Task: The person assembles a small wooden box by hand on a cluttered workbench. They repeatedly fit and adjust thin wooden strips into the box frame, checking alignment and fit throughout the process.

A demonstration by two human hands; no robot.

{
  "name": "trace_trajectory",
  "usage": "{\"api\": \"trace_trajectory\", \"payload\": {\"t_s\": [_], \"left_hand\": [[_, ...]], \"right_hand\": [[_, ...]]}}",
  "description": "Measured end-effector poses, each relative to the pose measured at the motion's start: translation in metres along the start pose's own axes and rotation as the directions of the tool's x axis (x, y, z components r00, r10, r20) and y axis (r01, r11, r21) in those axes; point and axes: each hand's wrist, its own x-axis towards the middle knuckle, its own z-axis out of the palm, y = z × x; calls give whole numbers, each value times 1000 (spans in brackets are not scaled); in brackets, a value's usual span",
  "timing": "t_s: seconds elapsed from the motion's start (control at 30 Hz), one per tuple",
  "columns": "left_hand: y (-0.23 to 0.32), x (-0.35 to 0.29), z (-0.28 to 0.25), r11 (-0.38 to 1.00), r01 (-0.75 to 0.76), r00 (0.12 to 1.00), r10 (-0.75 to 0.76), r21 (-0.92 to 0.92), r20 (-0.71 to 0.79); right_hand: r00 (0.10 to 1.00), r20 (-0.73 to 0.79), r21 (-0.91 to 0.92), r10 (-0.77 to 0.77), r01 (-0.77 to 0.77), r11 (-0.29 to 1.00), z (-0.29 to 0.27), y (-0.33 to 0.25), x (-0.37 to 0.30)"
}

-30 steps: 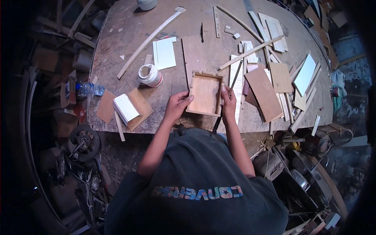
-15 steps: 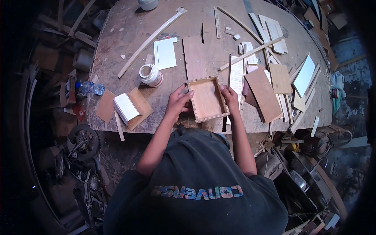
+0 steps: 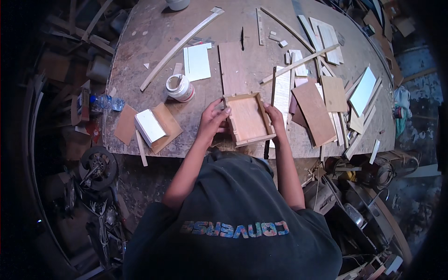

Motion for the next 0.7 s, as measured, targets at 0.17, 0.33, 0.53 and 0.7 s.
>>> {"api": "trace_trajectory", "payload": {"t_s": [0.17,0.33,0.53,0.7], "left_hand": [[1,4,-10,992,-123,991,125,-38,44],[-14,17,-22,966,-248,951,258,-75,172],[-5,4,-16,957,-289,945,291,-34,150],[-3,1,-16,953,-296,941,302,-61,155]], "right_hand": [[954,168,294,249,-290,911,-9,1,5],[854,411,381,318,-478,792,-14,10,9],[827,452,394,333,-520,758,-14,18,10],[809,489,413,327,-545,730,-12,16,7]]}}
